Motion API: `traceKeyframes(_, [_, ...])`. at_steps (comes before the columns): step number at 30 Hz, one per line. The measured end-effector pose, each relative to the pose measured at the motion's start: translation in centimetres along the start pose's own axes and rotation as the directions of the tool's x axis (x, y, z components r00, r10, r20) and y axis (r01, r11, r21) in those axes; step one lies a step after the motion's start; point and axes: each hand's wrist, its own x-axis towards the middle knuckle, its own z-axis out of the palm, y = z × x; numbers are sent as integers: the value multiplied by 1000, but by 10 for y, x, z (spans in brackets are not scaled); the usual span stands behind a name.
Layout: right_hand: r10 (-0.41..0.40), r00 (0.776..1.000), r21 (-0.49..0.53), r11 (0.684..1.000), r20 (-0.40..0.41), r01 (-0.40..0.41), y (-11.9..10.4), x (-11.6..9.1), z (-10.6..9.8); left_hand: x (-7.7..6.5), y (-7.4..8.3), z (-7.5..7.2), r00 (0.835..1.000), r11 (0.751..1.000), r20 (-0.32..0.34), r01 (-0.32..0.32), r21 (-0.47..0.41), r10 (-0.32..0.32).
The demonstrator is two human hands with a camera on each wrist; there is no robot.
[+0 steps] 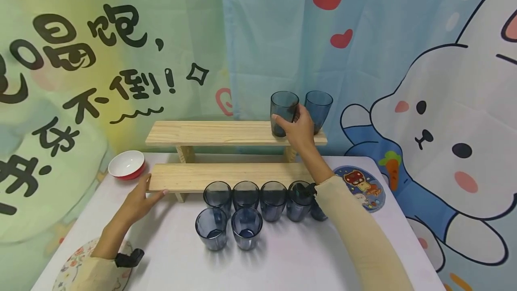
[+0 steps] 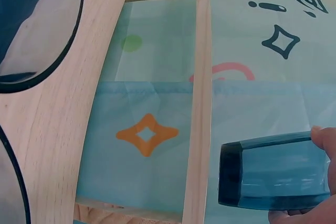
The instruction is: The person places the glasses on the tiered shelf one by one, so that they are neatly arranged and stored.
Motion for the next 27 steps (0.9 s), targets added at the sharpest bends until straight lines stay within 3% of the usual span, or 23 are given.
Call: traceKeyframes(27, [12,997,-18,1000,-71,-13,7,4,12,3,-3,2,1000,1000,10,16,4,-16])
